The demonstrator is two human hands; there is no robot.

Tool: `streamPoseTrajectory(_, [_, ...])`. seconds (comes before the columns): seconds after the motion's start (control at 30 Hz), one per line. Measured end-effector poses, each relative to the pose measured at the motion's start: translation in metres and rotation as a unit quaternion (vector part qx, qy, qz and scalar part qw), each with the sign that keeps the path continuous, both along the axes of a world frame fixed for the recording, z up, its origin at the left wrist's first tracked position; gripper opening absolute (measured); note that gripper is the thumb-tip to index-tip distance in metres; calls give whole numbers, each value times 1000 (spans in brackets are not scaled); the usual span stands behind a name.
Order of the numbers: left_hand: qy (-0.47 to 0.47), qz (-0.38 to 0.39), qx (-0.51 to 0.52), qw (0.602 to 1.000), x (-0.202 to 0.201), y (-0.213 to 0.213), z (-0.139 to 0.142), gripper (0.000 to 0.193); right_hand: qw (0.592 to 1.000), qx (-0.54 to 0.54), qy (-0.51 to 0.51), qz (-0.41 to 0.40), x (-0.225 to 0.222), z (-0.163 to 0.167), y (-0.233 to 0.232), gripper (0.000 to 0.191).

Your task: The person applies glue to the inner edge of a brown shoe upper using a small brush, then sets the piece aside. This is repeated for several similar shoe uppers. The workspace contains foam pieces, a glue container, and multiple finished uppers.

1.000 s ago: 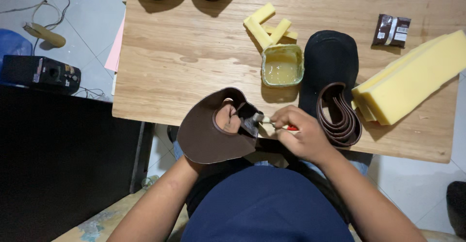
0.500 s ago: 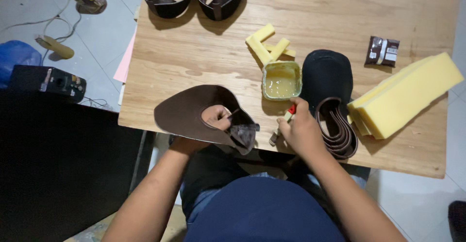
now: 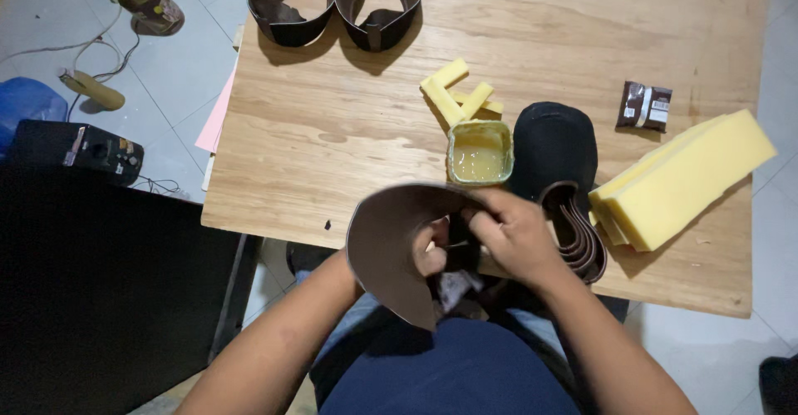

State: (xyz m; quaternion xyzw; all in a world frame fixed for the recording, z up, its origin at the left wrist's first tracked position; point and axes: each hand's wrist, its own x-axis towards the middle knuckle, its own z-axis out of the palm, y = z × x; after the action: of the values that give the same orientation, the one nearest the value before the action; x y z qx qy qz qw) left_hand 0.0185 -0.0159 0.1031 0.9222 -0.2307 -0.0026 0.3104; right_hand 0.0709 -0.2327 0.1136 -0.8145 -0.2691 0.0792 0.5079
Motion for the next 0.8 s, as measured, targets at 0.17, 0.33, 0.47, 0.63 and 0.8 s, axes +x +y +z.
streamPoseTrajectory(0.17, [262,122,-292,912,41,44,-33,37,983,-9,42,-181,48,18,-21,19])
streamPoseTrajectory(0.33, [-19,321,9,947,70,80,-66,61,960,121,132,-214,121,33,-19,16])
streamPoseTrajectory(0.47, [40,351,110,929,75,78,-82,75,948,100,176,-246,178,34,-5,22])
streamPoseTrajectory(0.63, [42,352,205,912,68,64,-80,75,952,102,169,-232,238,17,17,21])
streamPoseTrajectory(0.8, [91,353,218,906,69,62,-67,75,946,136,193,-222,283,2,47,20])
